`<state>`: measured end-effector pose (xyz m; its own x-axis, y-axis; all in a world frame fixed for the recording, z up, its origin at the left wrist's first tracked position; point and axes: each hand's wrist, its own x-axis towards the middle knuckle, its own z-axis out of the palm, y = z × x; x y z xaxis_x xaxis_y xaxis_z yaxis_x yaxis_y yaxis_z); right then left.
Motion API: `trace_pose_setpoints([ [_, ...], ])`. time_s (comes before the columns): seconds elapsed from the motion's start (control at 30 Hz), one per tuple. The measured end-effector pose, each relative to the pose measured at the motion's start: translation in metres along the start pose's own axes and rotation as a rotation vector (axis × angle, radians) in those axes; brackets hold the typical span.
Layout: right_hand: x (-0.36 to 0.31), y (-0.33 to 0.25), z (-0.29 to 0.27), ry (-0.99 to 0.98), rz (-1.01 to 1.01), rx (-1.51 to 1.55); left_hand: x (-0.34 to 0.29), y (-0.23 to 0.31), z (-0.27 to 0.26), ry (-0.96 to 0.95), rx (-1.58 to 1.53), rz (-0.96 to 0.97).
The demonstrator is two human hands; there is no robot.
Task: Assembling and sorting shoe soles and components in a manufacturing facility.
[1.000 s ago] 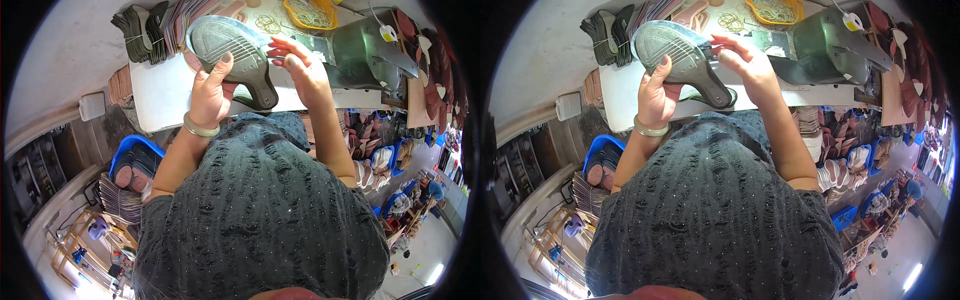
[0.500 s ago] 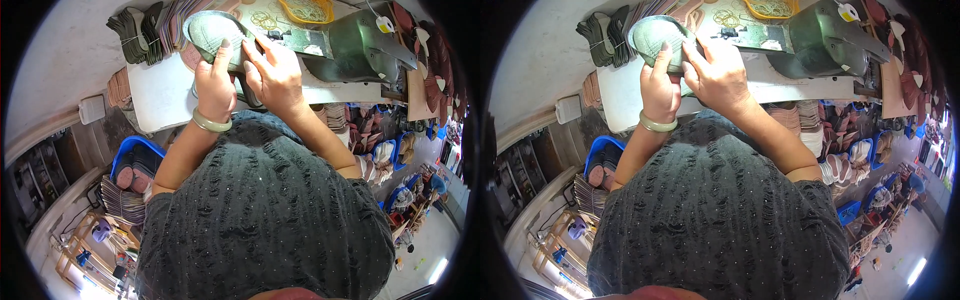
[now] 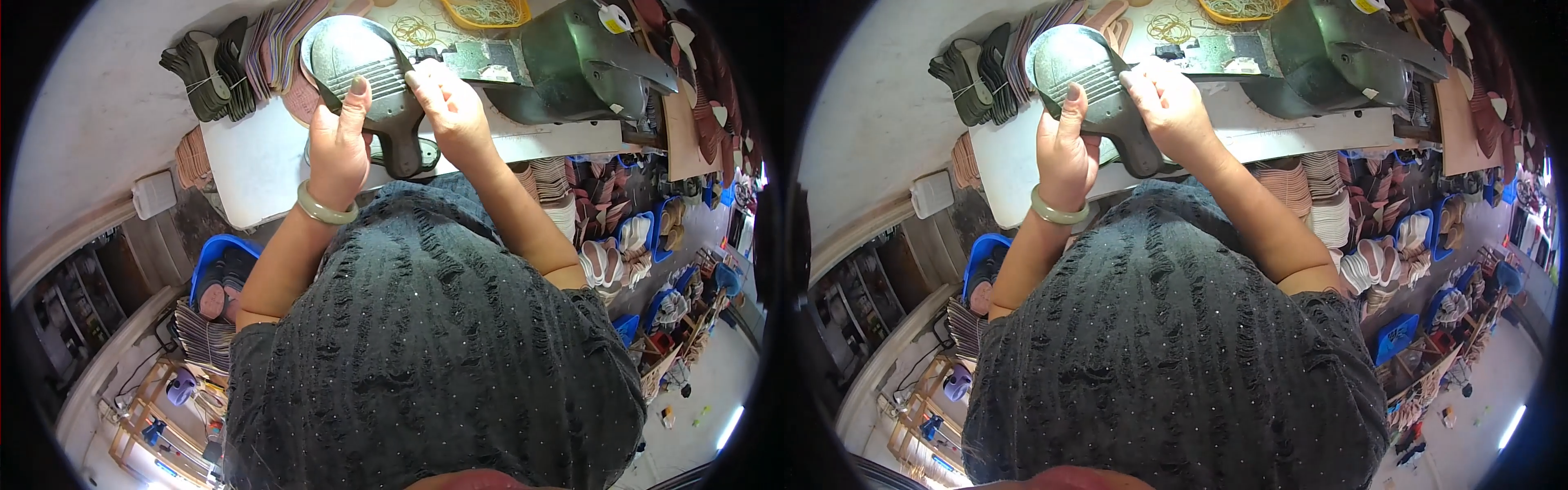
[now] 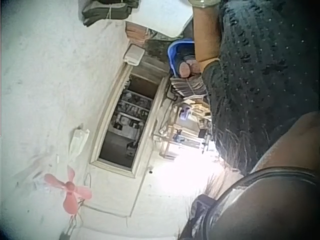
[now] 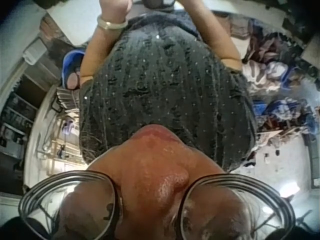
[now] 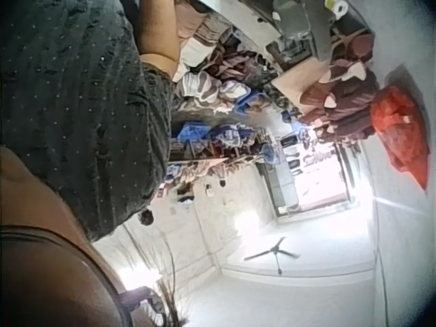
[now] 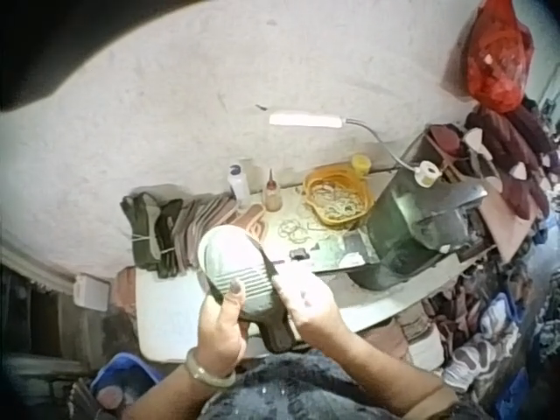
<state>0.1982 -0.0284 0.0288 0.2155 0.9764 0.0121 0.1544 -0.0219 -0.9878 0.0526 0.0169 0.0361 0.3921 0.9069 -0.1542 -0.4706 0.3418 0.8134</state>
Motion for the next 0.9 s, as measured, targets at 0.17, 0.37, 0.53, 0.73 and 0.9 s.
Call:
trace_pose_setpoints([
  [0.17, -0.014, 0.02, -0.016, -0.27, 0.247, 0.249, 0.027, 0.042, -0.022, -0.461, 0.655, -0.237],
  [0.37, -0.019, 0.078, -0.02, -0.425, 0.429, 0.473, 0.097, 0.033, -0.031, -0.93, 1.279, -0.31],
  [0.53, -0.008, 0.101, 0.003, -0.258, 0.539, 0.526, 0.147, 0.003, -0.039, -0.967, 1.321, -0.191],
  [0.73, -0.007, 0.116, 0.01, -0.118, 0.512, 0.579, 0.172, -0.016, -0.027, -1.04, 1.419, -0.235],
  [0.9, -0.005, 0.11, 0.018, -0.043, 0.5, 0.587, 0.188, -0.022, -0.021, -1.113, 1.447, -0.261],
])
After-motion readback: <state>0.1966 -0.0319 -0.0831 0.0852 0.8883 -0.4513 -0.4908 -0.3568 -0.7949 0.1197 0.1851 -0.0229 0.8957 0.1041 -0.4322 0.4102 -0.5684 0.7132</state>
